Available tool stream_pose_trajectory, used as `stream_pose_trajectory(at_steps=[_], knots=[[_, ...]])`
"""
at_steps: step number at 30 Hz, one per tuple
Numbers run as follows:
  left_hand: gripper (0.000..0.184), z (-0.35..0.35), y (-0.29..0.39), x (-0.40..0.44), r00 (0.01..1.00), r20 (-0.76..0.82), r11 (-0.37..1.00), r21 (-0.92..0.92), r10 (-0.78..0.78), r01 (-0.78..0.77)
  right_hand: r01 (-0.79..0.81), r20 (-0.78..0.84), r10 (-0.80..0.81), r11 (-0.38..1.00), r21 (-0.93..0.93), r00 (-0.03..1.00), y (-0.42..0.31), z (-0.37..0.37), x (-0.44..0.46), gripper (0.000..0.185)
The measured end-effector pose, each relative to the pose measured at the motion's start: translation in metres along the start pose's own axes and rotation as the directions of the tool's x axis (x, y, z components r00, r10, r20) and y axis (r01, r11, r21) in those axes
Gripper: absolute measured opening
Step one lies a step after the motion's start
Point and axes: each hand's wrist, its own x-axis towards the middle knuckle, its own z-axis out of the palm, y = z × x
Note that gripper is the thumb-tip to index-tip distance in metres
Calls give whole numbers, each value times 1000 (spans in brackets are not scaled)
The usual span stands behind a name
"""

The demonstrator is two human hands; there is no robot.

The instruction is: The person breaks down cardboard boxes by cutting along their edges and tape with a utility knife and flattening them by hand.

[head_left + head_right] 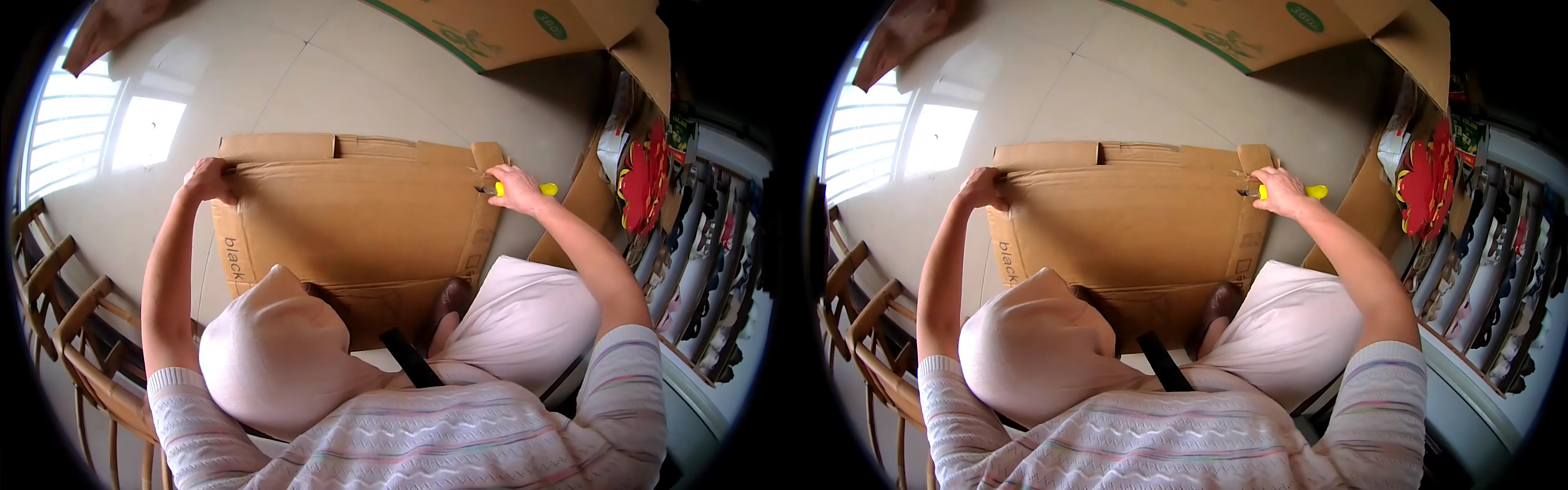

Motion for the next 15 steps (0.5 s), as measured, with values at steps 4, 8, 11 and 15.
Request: stream_pose_trajectory(at_steps=[4, 8, 11, 15], knots=[[73, -5, 5, 0, 1000, 17, 998, 57, 17, -18, -9, -45, 14, 994, 104, 999, 5, 12, 2, 59], [71, -6, 27, 4, 997, -8, 871, 486, -80, 74, -45, -16, 47, 993, 105, 999, 2, 1, -2, 43], [68, -14, 74, -19, 1000, -23, 632, 775, -4, 20, -9, -47, 14, 995, 98, 999, -1, -4, -11, 41], [64, -32, 159, -28, 807, 121, 774, 230, 578, -589, 38, -75, -29, 992, 118, 997, -3, -16, -38, 34]])
